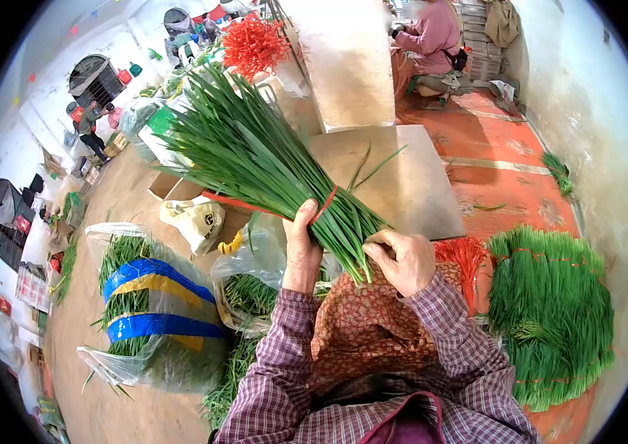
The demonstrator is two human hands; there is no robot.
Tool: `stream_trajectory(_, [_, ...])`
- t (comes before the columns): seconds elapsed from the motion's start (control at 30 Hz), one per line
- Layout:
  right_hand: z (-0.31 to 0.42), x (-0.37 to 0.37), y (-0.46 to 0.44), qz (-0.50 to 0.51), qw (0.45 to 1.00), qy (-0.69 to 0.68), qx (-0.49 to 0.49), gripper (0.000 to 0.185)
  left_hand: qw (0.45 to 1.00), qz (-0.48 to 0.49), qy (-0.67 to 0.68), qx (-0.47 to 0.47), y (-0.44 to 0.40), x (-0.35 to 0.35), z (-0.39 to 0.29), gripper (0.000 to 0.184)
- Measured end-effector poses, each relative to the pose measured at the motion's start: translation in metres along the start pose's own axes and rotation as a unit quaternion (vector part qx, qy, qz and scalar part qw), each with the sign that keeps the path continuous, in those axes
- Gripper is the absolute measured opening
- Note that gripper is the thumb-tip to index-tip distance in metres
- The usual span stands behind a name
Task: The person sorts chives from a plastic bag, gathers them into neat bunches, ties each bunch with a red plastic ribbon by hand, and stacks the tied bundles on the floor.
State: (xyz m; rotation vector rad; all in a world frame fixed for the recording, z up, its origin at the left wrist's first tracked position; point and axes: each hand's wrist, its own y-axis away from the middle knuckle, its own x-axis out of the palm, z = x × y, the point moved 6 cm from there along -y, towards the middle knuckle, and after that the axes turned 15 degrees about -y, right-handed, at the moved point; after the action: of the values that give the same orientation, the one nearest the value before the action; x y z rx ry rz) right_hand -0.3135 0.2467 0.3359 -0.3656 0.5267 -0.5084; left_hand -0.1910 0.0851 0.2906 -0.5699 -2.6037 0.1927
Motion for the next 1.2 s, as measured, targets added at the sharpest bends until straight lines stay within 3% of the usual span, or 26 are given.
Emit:
stream_trajectory(0.17, [-0.024, 0.027, -0.010, 0.048, 0.979, -0.185, 0.072, 0.022, 0.998, -0.032, -0.030, 0.046, 0.005, -0.007, -0.017, 0.056])
stream_trajectory(0.23, [-0.027, 0.034, -0.011, 0.072, 0.941, -0.304, 0.131, 0.022, 0.999, -0.007, -0.020, 0.044, 0.003, -0.010, -0.020, 0.060])
stream_trajectory(0.4, [-0.026, 0.036, -0.013, 0.052, 0.957, -0.254, 0.127, 0.023, 0.999, -0.007, -0.014, 0.047, 0.001, -0.010, -0.022, 0.060])
stream_trajectory(0.47, [-0.026, 0.036, -0.014, 0.032, 0.985, -0.144, 0.087, 0.024, 0.999, -0.004, -0.022, 0.049, 0.000, -0.010, -0.021, 0.058])
stream_trajectory(0.57, [-0.020, 0.037, -0.014, -0.007, 0.987, -0.161, 0.002, 0.026, 0.999, -0.013, -0.019, 0.050, -0.001, -0.011, -0.020, 0.059])
stream_trajectory(0.6, [-0.020, 0.035, -0.012, 0.008, 0.995, -0.103, 0.014, 0.029, 0.998, -0.043, -0.011, 0.040, 0.001, -0.014, -0.018, 0.059])
stream_trajectory(0.67, [-0.022, 0.037, -0.012, 0.011, 0.992, -0.115, 0.056, 0.031, 0.998, -0.043, -0.025, 0.034, 0.004, -0.017, -0.017, 0.060])
stream_trajectory(0.73, [-0.024, 0.037, -0.012, -0.019, 0.987, -0.152, 0.035, 0.030, 0.998, -0.034, -0.039, 0.027, 0.002, -0.018, -0.015, 0.062])
stream_trajectory(0.97, [-0.044, 0.050, -0.011, 0.082, 0.925, -0.336, 0.156, 0.032, 0.999, -0.006, -0.024, 0.040, 0.002, -0.018, -0.019, 0.066])
stream_trajectory(1.1, [-0.047, 0.051, -0.010, 0.044, 0.972, -0.210, 0.098, 0.023, 0.999, -0.004, -0.032, 0.040, 0.003, -0.016, -0.019, 0.062])
stream_trajectory(1.17, [-0.026, 0.043, -0.012, -0.033, 0.997, -0.054, -0.050, 0.021, 0.998, -0.014, -0.034, 0.050, 0.005, -0.014, -0.021, 0.059])
stream_trajectory(1.2, [-0.024, 0.043, -0.010, -0.036, 0.998, -0.037, -0.029, 0.017, 0.998, -0.024, -0.033, 0.046, 0.007, -0.013, -0.023, 0.058])
